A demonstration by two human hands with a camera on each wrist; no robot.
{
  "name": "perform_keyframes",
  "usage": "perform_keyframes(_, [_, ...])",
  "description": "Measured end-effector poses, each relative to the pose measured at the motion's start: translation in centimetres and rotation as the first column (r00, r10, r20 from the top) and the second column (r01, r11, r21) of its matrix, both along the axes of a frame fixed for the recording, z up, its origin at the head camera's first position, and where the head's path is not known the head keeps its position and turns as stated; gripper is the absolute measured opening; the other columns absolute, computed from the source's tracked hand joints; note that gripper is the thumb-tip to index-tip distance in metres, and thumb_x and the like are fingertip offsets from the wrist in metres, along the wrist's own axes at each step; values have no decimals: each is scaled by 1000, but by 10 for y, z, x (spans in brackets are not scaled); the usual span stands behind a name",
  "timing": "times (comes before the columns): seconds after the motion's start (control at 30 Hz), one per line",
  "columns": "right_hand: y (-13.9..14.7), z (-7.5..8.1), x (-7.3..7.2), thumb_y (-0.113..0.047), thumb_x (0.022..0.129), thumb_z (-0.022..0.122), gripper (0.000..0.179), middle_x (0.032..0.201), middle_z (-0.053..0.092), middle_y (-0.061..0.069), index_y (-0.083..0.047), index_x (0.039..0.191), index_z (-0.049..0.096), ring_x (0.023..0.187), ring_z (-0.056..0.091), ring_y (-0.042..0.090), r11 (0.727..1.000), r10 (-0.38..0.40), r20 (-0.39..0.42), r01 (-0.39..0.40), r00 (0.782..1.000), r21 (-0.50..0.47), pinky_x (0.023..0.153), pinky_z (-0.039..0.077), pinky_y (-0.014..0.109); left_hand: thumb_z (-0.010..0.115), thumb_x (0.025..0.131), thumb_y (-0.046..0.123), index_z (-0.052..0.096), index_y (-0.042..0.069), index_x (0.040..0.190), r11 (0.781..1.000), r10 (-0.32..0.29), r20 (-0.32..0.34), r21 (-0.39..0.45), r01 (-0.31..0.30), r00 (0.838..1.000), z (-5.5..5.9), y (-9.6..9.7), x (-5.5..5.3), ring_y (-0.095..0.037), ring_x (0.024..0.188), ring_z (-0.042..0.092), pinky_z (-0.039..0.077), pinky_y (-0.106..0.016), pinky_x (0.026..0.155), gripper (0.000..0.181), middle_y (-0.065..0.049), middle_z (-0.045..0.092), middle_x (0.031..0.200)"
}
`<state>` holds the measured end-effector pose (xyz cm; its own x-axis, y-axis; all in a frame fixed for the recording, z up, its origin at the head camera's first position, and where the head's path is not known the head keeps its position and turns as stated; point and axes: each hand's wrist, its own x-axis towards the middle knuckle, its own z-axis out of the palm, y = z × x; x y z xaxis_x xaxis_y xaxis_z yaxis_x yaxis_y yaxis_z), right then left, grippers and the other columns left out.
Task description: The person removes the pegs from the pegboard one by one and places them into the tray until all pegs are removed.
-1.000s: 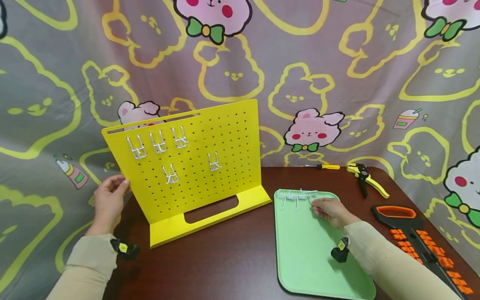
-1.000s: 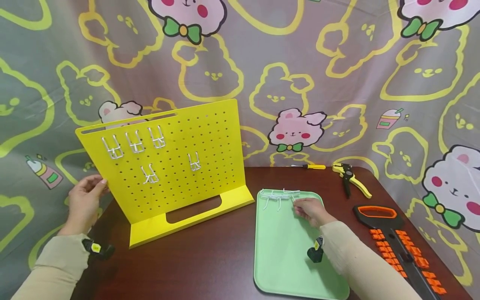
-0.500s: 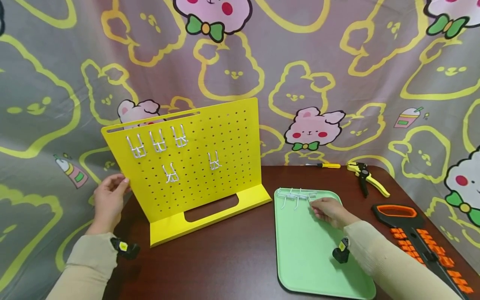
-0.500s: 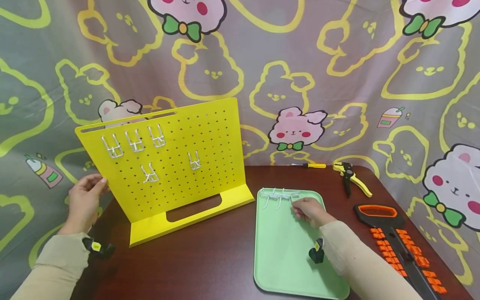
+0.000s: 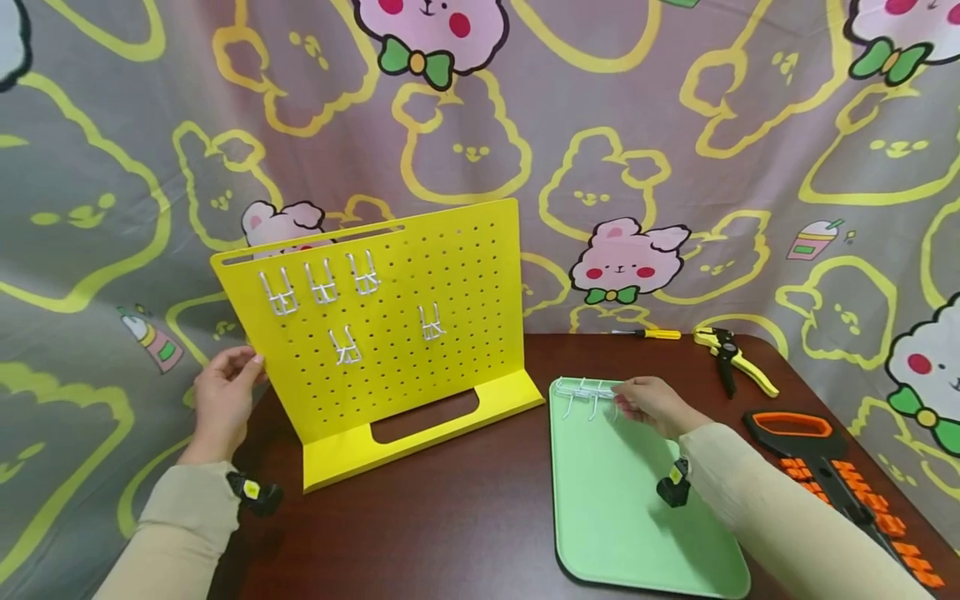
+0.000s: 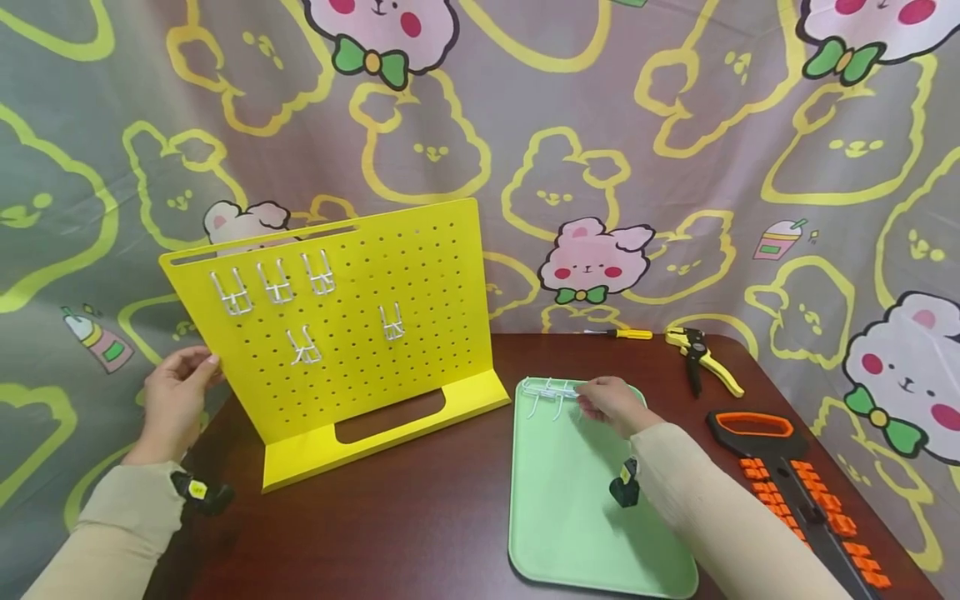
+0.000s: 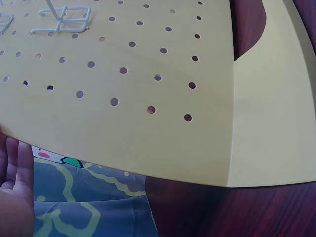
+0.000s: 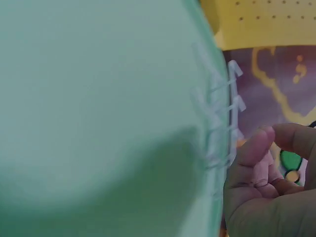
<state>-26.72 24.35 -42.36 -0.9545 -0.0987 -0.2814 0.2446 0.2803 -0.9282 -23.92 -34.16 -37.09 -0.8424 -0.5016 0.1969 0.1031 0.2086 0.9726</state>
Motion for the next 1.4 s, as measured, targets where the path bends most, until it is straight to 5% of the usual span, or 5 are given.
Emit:
perform_keyframes(0.47, [-71,59,-40,-17,107,58,38,99,62,6,10,134,51,83,61,11,994,44,-33,-47,998,-101,77,56,21,58,106,11,61,6,116,999,13,8,-47,-12,1000,1,6,1,-9,88,56,52,-12,76,11,6,56,95])
perform_keyframes(0.7, [-117,88,-52,-18,107,58,45,123,61,17,7,143,48,88,63,13,990,43,-38,-47,998,-129,86,57,25,58,106,10,61,8,114,999,0,7,-32,0,1000,0,6,-3,-10,88,56,53,-15,79,8,6,57,96])
perform_keyframes(0.87, [-157,113,-54,-16,107,59,42,138,55,23,5,141,49,116,61,31,982,77,-52,-85,996,-169,109,47,41,59,106,11,62,9,114,999,10,8,-37,-10,1000,-1,2,-1,-9,87,57,53,-15,79,9,5,57,96])
perform_keyframes(1.0, [-185,131,-55,-15,106,60,41,137,55,23,5,140,51,132,52,41,964,121,-69,-134,990,-230,113,42,47,59,106,11,62,7,114,999,14,-2,-39,-14,1000,-1,0,1,-9,87,56,52,-13,77,10,6,57,94])
perform_keyframes(1.4, [-249,163,-47,-13,106,61,37,137,58,23,6,137,54,131,54,39,898,229,-98,-249,969,-363,111,45,45,59,106,12,61,4,116,998,24,7,-50,-23,1000,0,2,1,-10,88,56,51,-13,77,13,6,58,95])
